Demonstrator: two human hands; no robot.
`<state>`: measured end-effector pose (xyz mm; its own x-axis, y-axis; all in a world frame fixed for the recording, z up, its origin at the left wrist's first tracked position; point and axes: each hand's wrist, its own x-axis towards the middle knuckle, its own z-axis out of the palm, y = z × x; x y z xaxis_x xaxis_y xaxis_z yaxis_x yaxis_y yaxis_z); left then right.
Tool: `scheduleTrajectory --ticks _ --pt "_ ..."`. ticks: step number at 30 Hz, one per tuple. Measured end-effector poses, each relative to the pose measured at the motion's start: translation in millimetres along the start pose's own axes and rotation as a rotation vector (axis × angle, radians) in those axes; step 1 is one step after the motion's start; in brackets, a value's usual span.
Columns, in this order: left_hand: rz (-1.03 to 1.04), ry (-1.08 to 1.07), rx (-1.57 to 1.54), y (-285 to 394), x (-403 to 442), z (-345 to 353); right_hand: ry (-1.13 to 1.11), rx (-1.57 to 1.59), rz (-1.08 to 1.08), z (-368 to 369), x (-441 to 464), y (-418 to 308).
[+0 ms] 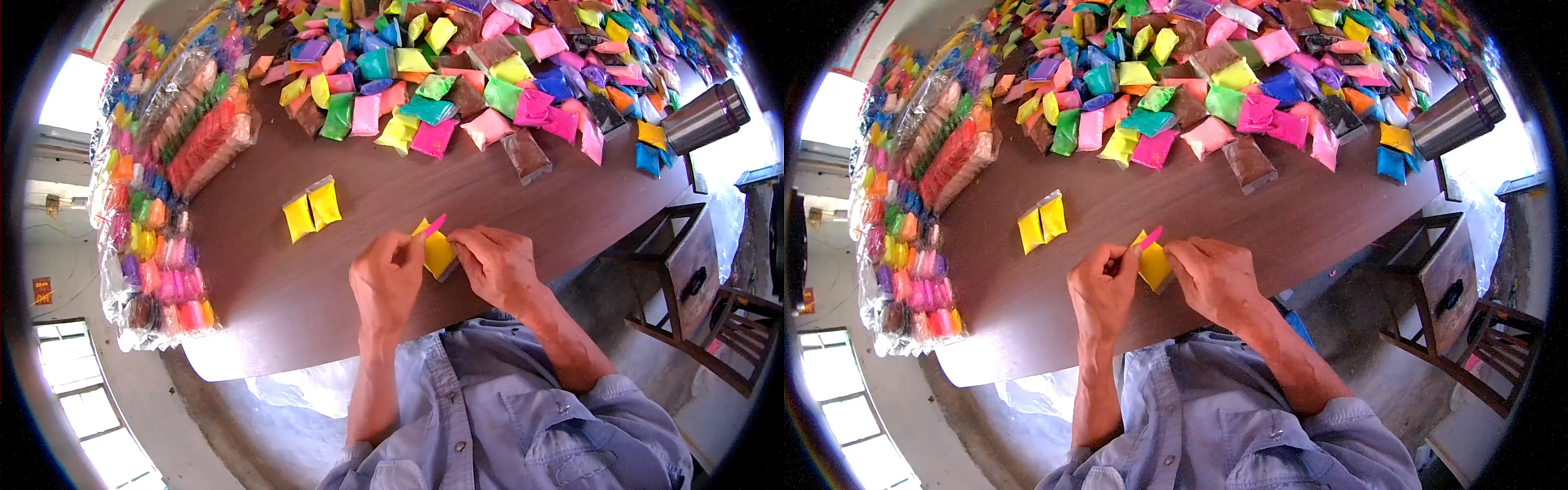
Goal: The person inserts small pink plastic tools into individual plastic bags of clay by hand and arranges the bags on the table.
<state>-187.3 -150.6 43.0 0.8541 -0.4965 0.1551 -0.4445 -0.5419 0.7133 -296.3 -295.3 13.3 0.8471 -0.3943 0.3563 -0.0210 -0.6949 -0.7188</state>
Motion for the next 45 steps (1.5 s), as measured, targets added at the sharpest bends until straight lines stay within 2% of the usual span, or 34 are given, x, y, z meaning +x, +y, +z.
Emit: scheduleTrajectory --ticks 7,12,19,27,31,40,42,45 --pt "0.018 0.064 0.032 -10 7 6 -0.005 0.011 -0.002 -2 1 0" --pt "-0.107 0.062 -0.033 -18 15 2 0.0 0.014 -0.006 0 -1 1" --pt "-0.159 0.108 0.023 -18 2 -13 0.02 0.025 -0.01 1 -1 2" --pt "-0.004 0.075 -0.08 -12 -26 2 0.009 -0.017 0.024 0 0 -1" --pt "-0.068 0.06 -0.037 -10 -18 -5 -0.008 -0.01 0.025 0 1 -2" --pt "-0.003 0.09 -0.063 -21 -5 -7 -0.013 -0.008 0.012 1 0 0" --pt "-0.129 0.037 0.029 -25 -3 -6 -0.021 -0.015 0.014 1 0 0" --pt "-0.104 0.066 0.008 -29 -2 -5 -0.006 -0.005 0.01 0 1 -1"
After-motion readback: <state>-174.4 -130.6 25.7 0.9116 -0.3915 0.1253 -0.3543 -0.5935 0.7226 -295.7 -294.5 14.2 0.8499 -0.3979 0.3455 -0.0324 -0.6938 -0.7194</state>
